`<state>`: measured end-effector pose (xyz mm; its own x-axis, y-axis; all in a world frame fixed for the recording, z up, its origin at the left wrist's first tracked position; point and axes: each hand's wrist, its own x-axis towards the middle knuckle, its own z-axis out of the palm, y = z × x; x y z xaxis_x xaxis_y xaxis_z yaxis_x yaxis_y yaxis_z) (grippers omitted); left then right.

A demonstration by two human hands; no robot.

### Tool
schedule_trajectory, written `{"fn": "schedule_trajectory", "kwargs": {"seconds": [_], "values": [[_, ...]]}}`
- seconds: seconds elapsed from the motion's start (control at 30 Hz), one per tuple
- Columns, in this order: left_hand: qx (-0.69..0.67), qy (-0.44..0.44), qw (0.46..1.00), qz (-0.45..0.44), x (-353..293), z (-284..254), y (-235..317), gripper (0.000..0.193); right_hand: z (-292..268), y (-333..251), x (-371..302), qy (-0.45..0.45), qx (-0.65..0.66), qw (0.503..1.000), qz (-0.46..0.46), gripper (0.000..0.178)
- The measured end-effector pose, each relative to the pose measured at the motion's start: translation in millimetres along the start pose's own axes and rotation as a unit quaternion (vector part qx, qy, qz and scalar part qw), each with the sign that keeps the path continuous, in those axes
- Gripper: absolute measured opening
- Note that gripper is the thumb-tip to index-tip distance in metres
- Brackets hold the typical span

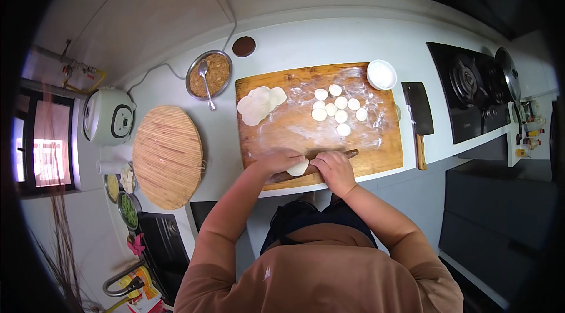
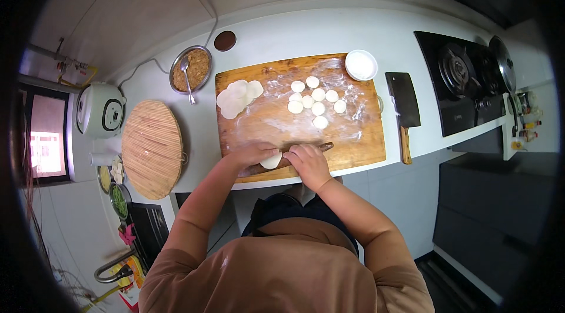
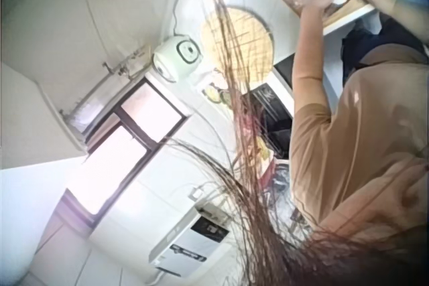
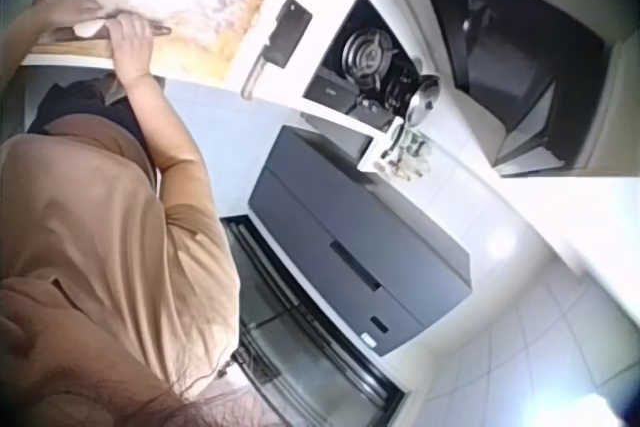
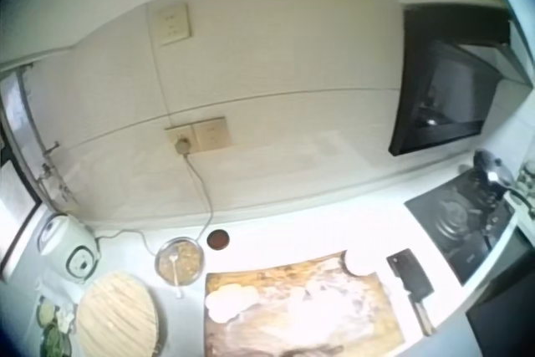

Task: The person rolls small dough balls into flat circular wrappers using a rolling pin on a floured wooden board. After flattening several pieces, the person picks up a wrapper and scoops a brown filling from a metal bowl into it using a spoon.

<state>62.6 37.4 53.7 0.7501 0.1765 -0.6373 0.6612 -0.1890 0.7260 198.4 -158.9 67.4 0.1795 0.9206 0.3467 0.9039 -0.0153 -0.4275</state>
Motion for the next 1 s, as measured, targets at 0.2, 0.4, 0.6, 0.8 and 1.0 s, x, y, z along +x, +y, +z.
{"fn": "schedule_trajectory", "kwargs": {"seconds": [0.2, 0.4, 0.6, 0.8, 1.0], "values": [[-0.289, 0.033, 0.957, -0.009, 5, 2, 5, 0.026, 1, 6, -9, -0.004, -0.002, 1.0, 0.026, 0.027], [-0.204, 0.127, 0.966, 0.095, 0, -37, 37, 0.029, -6, 16, -16, -0.02, -0.006, 0.997, 0.072, 0.029], [0.143, 0.493, 0.852, 0.101, 32, -89, 44, 0.042, -11, 16, -23, -0.024, -0.008, 0.997, 0.077, 0.029], [0.482, 0.201, 0.828, 0.203, 57, -26, 66, 0.046, -11, 17, -27, -0.026, -0.002, 0.997, 0.079, 0.028], [0.452, 0.125, 0.854, 0.225, 54, 4, 43, 0.056, -16, 24, -29, -0.03, -0.006, 0.997, 0.077, 0.029]]}}
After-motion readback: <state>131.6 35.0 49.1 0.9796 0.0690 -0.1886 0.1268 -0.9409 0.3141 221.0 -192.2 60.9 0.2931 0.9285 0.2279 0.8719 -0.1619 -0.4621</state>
